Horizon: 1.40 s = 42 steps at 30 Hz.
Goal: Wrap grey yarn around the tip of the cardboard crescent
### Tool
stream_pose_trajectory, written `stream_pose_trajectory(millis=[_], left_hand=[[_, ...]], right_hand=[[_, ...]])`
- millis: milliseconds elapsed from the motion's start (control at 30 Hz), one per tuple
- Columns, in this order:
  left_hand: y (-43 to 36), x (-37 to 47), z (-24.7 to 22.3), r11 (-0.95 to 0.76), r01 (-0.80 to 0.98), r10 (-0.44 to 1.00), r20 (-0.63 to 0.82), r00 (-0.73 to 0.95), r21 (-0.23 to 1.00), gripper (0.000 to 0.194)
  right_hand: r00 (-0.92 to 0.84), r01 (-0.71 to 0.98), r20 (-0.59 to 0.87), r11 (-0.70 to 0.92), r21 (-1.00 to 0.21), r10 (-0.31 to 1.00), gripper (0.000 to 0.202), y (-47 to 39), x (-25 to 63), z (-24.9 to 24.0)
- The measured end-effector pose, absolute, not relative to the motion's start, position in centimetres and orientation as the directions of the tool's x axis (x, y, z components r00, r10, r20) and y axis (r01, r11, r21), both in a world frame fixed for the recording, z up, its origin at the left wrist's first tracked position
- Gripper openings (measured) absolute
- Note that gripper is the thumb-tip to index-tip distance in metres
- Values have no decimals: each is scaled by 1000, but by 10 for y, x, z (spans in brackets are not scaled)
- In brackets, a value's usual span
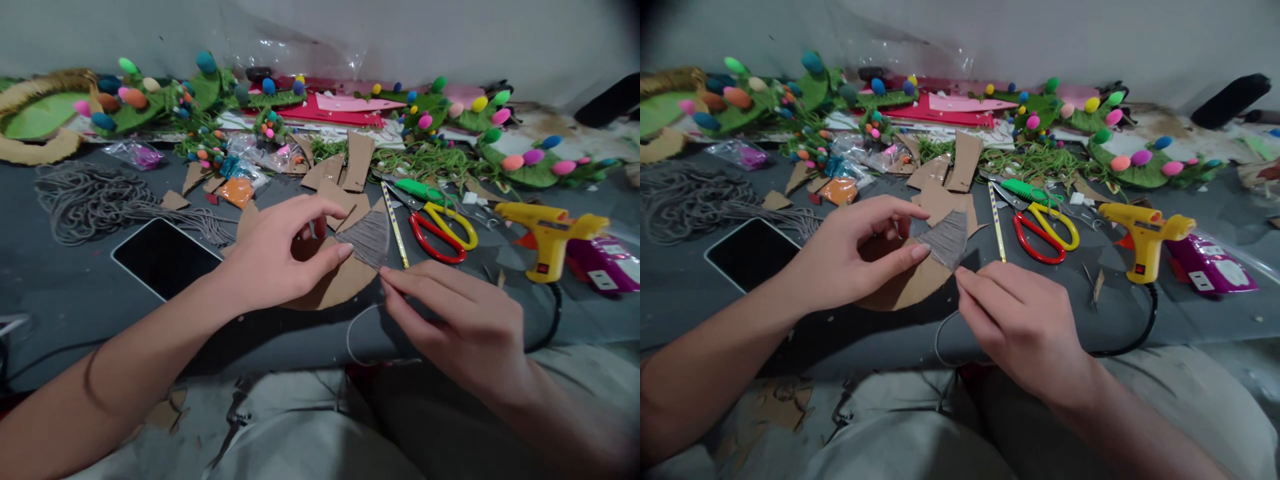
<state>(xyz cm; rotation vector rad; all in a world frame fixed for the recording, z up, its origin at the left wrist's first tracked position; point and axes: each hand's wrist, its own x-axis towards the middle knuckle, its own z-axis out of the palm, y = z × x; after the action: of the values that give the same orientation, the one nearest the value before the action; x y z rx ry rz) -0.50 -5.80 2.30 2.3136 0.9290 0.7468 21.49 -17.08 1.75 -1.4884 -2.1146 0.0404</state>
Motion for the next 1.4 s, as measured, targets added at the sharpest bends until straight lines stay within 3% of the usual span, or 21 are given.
stream_pose_trajectory(millis=[100, 267, 500, 700, 1100, 1400], left_hand=[[-58, -7, 25, -638, 403, 699, 274, 661, 656, 41], [-61, -13, 29, -657, 371, 622, 194, 759, 656, 83], [-65, -16, 30, -688, 326, 546, 166, 821, 649, 79], [-65, -16, 33, -680, 289, 522, 169, 836, 673, 79], [-65, -17, 33, -693, 275, 510, 185, 840, 666, 83], [-62, -15, 30, -741, 240, 487, 257, 835, 627, 82]], right_hand=[[-152, 775, 385, 351, -525, 910, 15, -166, 214, 19], [-48, 643, 316, 272, -716, 947, 10, -157, 220, 23], [-142, 290, 79, 118, -950, 987, 11, -143, 228, 20], [-94, 130, -6, 7, -992, 996, 10, -146, 229, 12], [-137, -58, 21, 13, -998, 990, 4, -148, 230, 4], [-232, -95, -108, -133, -987, 967, 21, -148, 225, 7]])
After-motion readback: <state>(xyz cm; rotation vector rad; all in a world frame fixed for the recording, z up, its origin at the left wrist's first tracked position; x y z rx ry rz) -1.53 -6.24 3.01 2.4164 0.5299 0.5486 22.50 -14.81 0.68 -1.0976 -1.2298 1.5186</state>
